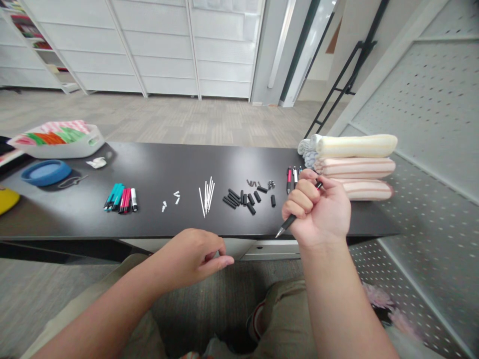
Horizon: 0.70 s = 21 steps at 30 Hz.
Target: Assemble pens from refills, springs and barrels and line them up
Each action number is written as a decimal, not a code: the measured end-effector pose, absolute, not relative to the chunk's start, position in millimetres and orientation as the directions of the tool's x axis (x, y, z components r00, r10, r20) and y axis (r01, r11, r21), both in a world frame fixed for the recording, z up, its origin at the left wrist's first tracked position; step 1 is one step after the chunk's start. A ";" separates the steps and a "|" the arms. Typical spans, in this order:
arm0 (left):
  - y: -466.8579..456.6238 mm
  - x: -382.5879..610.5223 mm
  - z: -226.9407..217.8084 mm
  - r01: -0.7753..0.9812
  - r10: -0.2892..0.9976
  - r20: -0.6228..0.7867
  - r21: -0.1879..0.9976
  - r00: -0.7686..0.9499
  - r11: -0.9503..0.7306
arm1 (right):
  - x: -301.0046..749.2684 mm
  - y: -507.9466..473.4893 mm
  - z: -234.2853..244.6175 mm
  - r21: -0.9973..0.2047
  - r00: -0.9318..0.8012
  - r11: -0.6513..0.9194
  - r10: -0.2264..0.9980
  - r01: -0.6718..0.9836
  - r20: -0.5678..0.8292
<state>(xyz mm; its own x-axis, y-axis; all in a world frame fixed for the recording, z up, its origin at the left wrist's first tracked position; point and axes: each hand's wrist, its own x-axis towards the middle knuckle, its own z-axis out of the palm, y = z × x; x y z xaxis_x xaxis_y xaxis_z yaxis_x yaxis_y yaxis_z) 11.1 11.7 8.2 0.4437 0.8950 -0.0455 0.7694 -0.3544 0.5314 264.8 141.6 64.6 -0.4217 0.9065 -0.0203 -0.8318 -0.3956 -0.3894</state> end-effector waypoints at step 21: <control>11.2 11.0 7.9 0.793 0.897 -0.094 0.513 0.432 -0.328 | 264.3 140.4 64.4 -0.422 -0.424 -0.391 0.906 -0.818 -0.016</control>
<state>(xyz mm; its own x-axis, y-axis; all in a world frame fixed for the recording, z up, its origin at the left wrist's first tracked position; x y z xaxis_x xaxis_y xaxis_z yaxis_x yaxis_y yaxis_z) 11.0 11.2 7.9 0.4320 0.8970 -0.0937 0.7931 -0.3284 0.5130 264.3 140.4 64.4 -0.4240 0.9055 -0.0163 -0.8181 -0.3906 -0.4221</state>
